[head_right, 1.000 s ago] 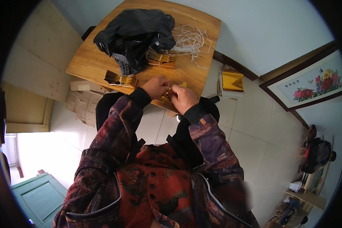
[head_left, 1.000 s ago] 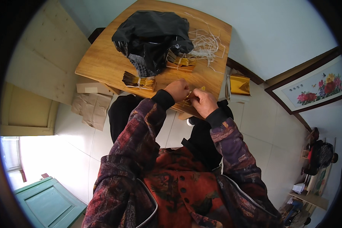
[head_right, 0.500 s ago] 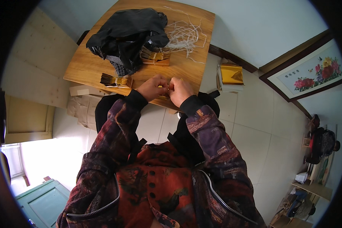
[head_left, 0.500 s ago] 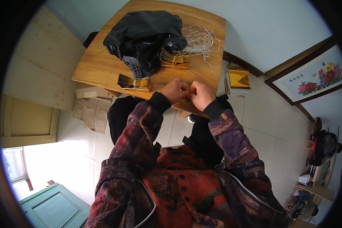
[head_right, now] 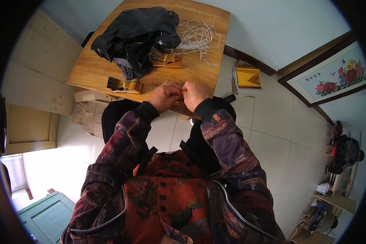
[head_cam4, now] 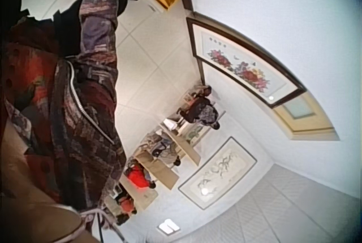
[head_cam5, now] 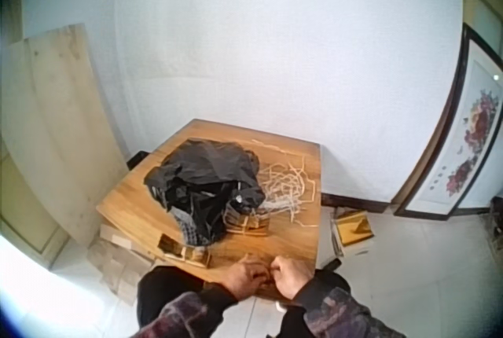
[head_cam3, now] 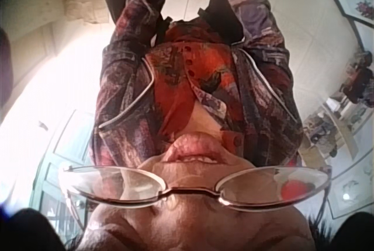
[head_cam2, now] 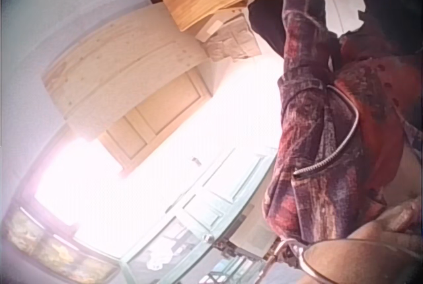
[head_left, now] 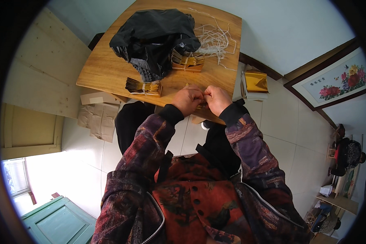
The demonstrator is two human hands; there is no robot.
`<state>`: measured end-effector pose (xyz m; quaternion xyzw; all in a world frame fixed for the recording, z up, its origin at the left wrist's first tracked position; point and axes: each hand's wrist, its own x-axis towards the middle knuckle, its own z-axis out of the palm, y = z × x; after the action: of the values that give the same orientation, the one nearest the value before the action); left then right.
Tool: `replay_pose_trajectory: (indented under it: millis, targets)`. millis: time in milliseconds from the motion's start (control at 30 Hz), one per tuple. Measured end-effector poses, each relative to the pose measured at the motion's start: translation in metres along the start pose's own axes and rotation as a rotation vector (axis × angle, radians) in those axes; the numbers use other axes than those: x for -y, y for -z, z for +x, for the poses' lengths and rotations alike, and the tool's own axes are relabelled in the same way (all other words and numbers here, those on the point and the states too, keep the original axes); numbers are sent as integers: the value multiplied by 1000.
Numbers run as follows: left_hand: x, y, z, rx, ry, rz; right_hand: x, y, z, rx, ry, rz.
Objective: The person ties bundles of yellow paper with white string, stacks them on a wooden table, and then places the bundles into a black plastic bag. The person handles the paper and string by hand and secures each bundle before moving it.
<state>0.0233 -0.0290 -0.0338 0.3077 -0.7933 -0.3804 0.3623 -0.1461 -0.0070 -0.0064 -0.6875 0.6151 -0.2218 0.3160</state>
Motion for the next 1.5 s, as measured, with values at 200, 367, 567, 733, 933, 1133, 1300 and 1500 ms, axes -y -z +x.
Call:
replay_pose_trajectory:
  millis: [200, 367, 567, 733, 933, 1133, 1300, 1500]
  targets:
    - [-4, 4, -2, 26, -45, 58, -11, -6, 7, 44, -57, 123]
    - [-5, 7, -2, 46, -18, 9, -14, -6, 8, 47, -70, 106]
    - [-10, 1, 0, -70, 220, 1, -8, -3, 5, 47, -80, 118]
    - [-11, -7, 2, -137, 137, 73, -7, -2, 4, 34, -62, 129]
    - [-8, -11, 1, -150, 164, 96, -1, 0, -2, -16, -43, 135]
    - [-7, -14, 1, -165, 159, 131, 5, -4, -11, -150, 59, -1]
    - [-7, -5, 3, -75, 120, 116, 4, -4, -12, -176, 122, -74]
    - [-10, -6, 5, -92, 133, 174, 2, -2, -11, -140, 114, -12]
